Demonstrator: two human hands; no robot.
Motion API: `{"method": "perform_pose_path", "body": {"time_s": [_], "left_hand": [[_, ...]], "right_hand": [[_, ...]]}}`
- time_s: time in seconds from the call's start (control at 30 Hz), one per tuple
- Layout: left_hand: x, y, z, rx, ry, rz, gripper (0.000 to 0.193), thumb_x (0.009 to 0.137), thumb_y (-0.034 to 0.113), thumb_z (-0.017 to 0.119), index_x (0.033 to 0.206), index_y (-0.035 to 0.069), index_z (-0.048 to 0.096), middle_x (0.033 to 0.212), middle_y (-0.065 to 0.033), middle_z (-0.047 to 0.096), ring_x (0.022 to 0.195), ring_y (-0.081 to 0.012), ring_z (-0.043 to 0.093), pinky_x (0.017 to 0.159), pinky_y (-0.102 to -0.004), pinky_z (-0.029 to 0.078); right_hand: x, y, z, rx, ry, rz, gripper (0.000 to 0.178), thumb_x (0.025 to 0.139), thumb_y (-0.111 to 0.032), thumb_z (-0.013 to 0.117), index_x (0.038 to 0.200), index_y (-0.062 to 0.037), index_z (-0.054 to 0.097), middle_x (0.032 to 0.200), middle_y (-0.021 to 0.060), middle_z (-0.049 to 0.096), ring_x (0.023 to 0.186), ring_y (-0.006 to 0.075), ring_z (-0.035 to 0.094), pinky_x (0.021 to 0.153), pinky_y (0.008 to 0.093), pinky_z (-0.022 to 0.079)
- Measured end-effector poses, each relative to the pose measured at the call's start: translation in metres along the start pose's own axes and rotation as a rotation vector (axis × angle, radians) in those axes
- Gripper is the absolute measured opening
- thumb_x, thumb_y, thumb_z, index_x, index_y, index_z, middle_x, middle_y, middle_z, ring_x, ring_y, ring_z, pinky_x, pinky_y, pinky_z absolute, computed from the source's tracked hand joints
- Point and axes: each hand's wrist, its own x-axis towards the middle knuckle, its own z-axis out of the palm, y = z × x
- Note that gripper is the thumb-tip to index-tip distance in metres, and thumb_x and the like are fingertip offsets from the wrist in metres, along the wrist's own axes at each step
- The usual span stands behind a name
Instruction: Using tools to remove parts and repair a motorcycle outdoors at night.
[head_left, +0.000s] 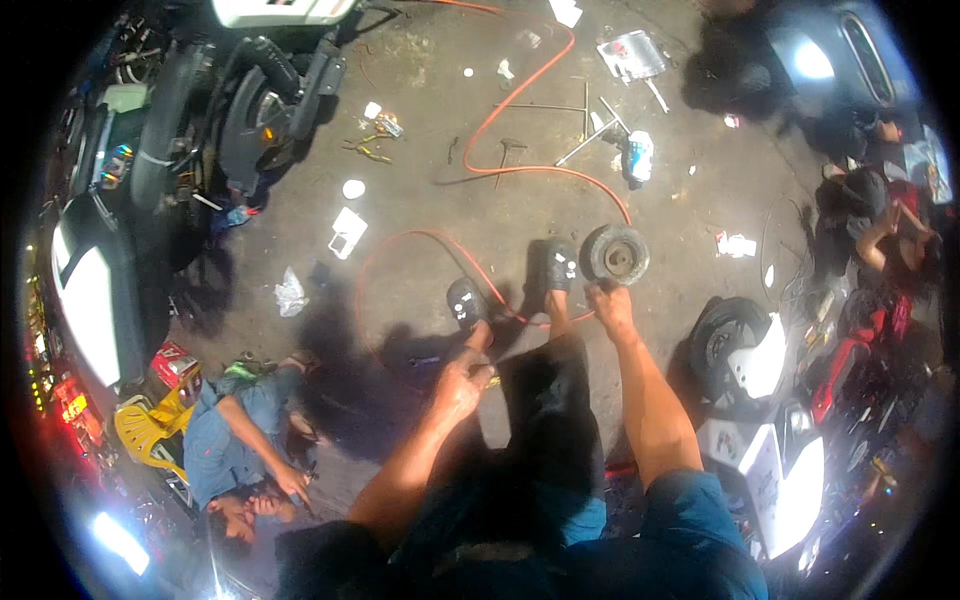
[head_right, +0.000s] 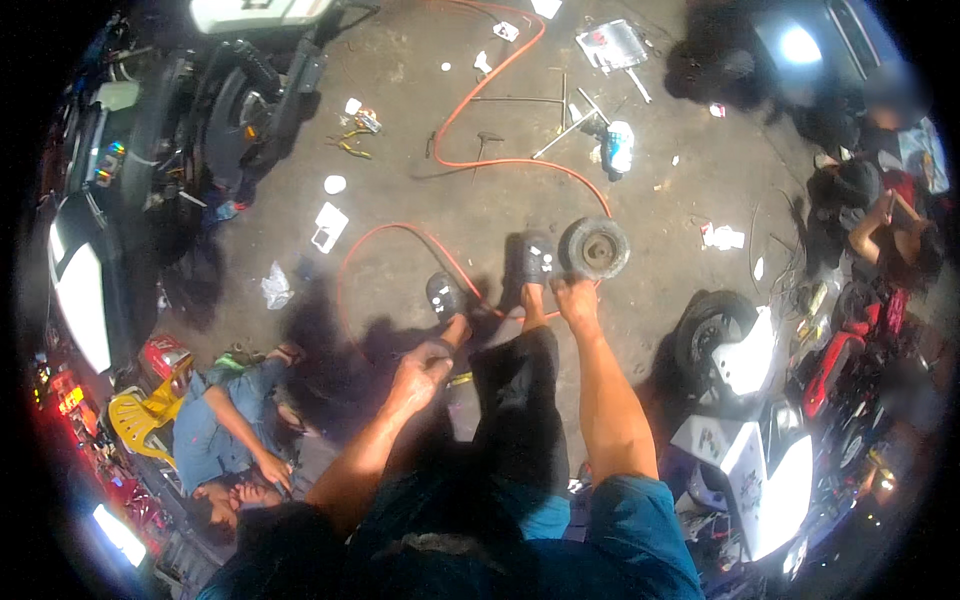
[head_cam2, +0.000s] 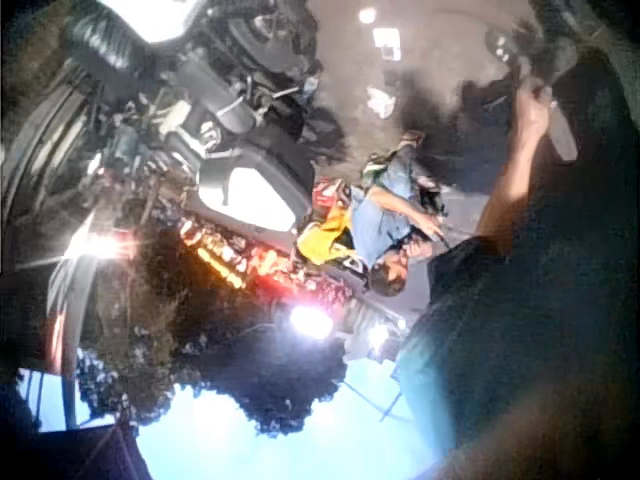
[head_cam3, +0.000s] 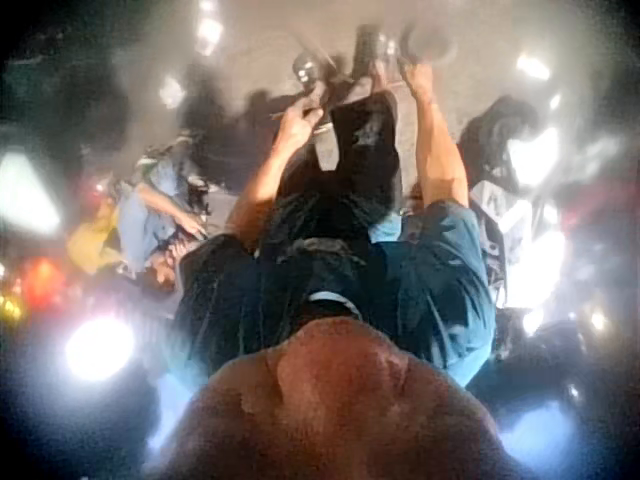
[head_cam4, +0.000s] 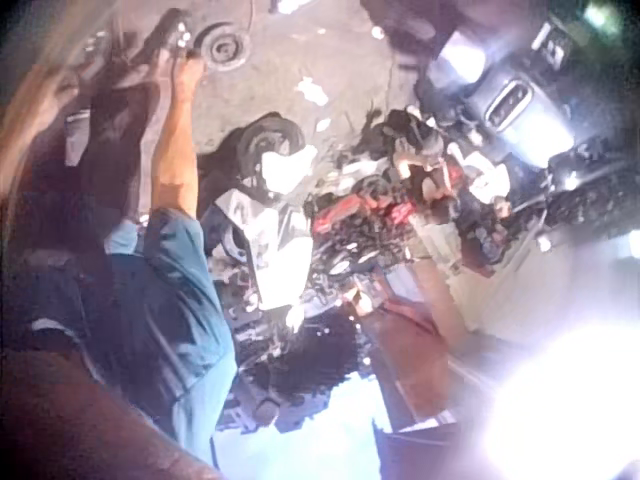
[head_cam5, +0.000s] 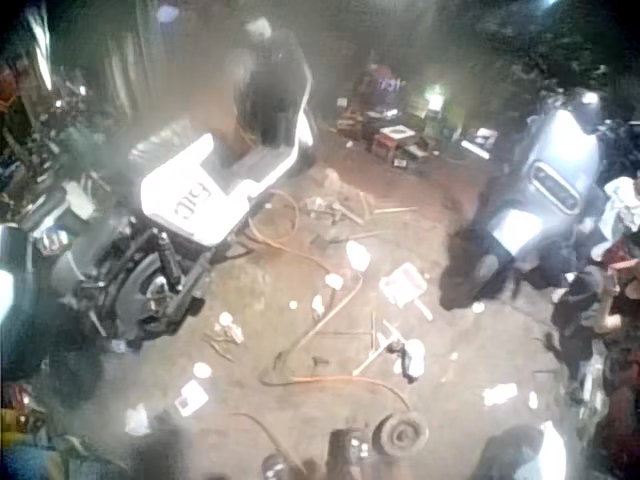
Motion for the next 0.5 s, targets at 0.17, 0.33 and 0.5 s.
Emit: {"method": "perform_pose_path", "body": {"time_s": [0.17,0.33,0.5], "left_hand": [[0.079,0.026,-0.005,-0.010,0.053,-0.043,0.019,0.078,0.010,0.063,0.094,0.000,0.060,0.092,-0.0130,0.062,0.087,-0.0221,0.059,0.077,-0.0317,0.046],[0.137,0.006,-0.009,-0.053,0.002,-0.003,0.018,0.078,0.005,0.061,0.096,0.001,0.060,0.094,-0.0133,0.061,0.087,-0.0215,0.059,0.077,-0.0308,0.046],[0.148,0.013,-0.023,-0.294,0.034,-0.296,0.025,0.078,0.001,0.055,0.102,-0.001,0.055,0.094,-0.0139,0.059,0.086,-0.0211,0.058,0.078,-0.0291,0.045]], "right_hand": [[0.198,0.034,0.052,-0.163,0.142,-0.251,0.029,0.082,-0.028,0.054,0.087,-0.0002,0.062,0.067,0.0131,0.060,0.060,0.0222,0.058,0.054,0.0330,0.044],[0.331,0.021,0.086,-0.531,0.318,-0.494,0.033,0.087,-0.027,0.048,0.075,0.0030,0.058,0.064,0.0186,0.058,0.058,0.0354,0.056,0.052,0.0413,0.043],[0.382,0.025,0.081,-0.501,0.255,-0.200,0.043,0.089,-0.033,0.046,0.062,-0.0034,0.063,0.059,0.0137,0.060,0.052,0.0250,0.060,0.049,0.0341,0.045]]}}
